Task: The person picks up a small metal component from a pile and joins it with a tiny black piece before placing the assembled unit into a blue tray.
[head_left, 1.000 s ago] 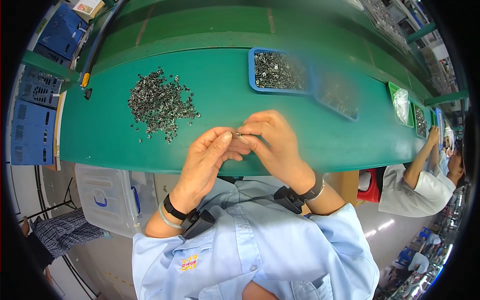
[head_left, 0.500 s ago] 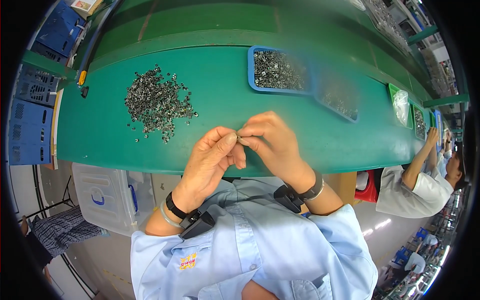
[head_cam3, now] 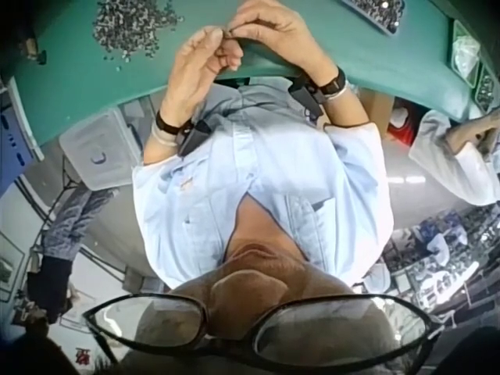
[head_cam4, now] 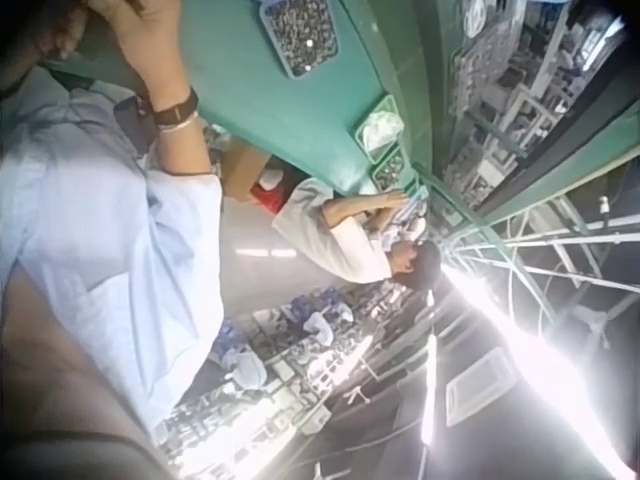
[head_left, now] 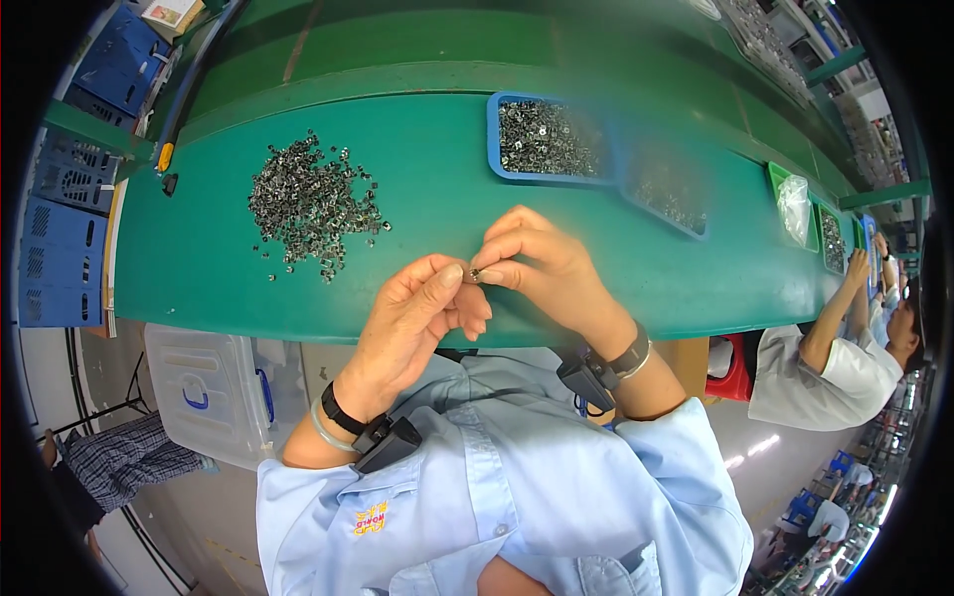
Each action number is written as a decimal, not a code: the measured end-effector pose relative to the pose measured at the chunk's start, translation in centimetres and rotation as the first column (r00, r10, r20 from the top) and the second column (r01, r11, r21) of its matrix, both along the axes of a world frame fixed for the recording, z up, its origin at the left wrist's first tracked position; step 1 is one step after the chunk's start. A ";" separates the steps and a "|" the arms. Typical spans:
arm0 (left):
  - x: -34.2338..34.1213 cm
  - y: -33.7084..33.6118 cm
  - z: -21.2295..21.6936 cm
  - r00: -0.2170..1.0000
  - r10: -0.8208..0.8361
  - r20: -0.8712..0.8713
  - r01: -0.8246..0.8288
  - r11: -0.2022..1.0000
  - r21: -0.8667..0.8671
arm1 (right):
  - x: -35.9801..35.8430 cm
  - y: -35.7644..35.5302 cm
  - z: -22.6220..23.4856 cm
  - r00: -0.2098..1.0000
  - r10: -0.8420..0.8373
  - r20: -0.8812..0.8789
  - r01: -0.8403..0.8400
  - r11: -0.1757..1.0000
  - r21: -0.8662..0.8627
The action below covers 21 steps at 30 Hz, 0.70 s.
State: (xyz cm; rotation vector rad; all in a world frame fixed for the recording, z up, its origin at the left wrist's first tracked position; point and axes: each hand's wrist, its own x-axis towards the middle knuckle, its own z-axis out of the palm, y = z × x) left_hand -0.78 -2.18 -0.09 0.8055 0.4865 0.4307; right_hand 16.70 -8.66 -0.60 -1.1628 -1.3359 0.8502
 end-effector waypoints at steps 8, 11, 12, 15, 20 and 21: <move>-0.1 0.1 -0.1 0.999 -0.014 0.035 0.015 1.000 -0.027 | -0.3 0.0 0.3 1.000 0.012 -0.016 -0.013 0.999 -0.041; 0.0 0.1 -0.2 0.999 0.000 0.043 0.001 0.999 -0.035 | -0.5 -0.1 -0.1 1.000 -0.010 0.000 0.010 1.000 -0.025; 0.0 0.0 -0.1 0.999 0.003 0.044 -0.001 1.000 -0.029 | -0.6 -0.2 -0.2 1.000 -0.017 -0.007 0.017 1.000 -0.017; 0.1 -0.1 -0.1 0.999 0.005 0.045 -0.005 1.000 -0.017 | -1.0 -0.3 -0.5 0.999 -0.032 -0.021 0.032 0.999 -0.002; 0.5 -0.2 -0.1 0.995 0.055 0.085 -0.059 0.998 0.034 | -1.9 -0.4 -0.5 0.983 -0.081 -0.164 0.086 0.996 0.022; 0.5 -0.2 0.0 0.995 0.056 0.086 -0.060 0.997 0.047 | -2.0 -0.5 -0.4 0.978 -0.089 -0.189 0.092 0.996 0.010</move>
